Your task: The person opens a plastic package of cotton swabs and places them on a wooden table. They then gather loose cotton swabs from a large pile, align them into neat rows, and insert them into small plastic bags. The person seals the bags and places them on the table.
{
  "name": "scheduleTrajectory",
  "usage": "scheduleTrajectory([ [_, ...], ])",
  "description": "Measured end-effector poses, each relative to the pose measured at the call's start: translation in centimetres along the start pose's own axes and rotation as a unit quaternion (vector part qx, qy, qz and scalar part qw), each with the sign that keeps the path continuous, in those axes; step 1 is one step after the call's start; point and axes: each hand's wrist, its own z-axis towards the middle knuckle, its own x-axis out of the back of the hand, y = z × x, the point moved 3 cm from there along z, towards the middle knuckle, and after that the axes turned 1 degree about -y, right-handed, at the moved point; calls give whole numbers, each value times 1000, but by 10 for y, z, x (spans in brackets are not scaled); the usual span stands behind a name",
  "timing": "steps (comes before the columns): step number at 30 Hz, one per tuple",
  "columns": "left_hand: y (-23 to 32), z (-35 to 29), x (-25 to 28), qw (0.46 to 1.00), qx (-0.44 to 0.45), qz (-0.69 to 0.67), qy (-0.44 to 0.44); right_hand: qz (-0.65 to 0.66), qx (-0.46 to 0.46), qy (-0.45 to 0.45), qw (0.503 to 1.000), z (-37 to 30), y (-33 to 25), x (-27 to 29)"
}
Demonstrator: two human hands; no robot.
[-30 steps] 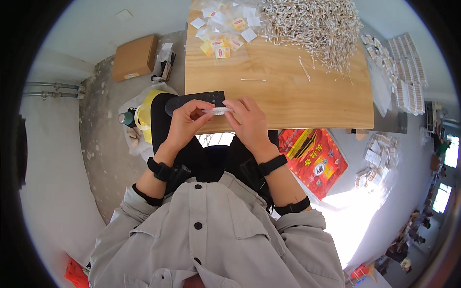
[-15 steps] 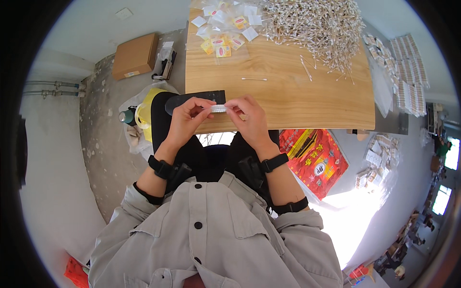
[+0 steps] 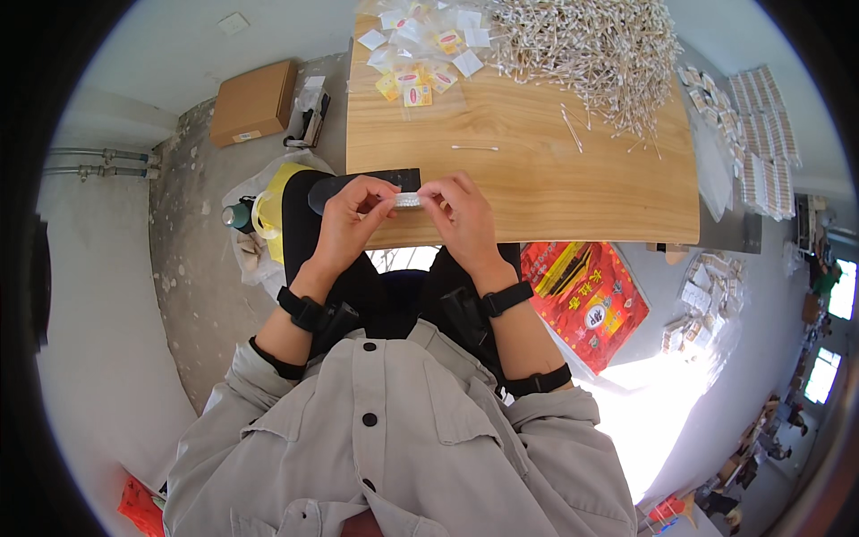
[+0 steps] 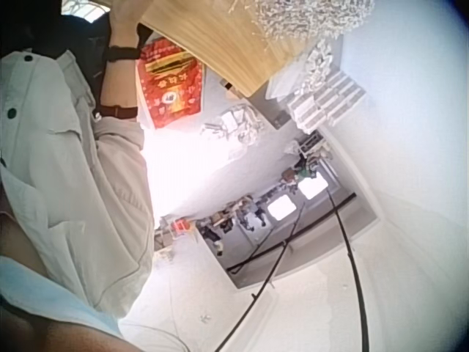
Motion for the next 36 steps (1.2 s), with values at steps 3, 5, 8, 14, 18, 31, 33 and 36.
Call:
scheduleTrajectory([
  [3, 3, -1, 2, 999, 41, 2, -2, 36, -18, 9, 999, 0, -2, -1],
  [5, 2, -1, 3, 999, 49, -17, 0, 65, -31, 24, 997, -2, 4, 0],
  [8, -4, -2, 6, 999, 24, -47, 10, 82, -34, 12, 996, -2, 11, 0],
  [14, -7, -1, 9, 999, 5, -39, 20, 91, -33, 8, 995, -1, 15, 1],
  [18, -5, -1, 9, 999, -5, -33, 26, 93, -34, 7, 995, -1, 13, 0],
  [31, 2, 5, 0, 1000, -7, 15, 9, 37, -9, 4, 999, 4, 4, -6],
  [33, 5, 5, 0, 1000, -15, 19, 9, 25, -7, 1, 1000, 4, 4, -8],
  [36, 4, 5, -1, 999, -17, 27, 7, 21, -4, -6, 1000, 5, 3, -9],
])
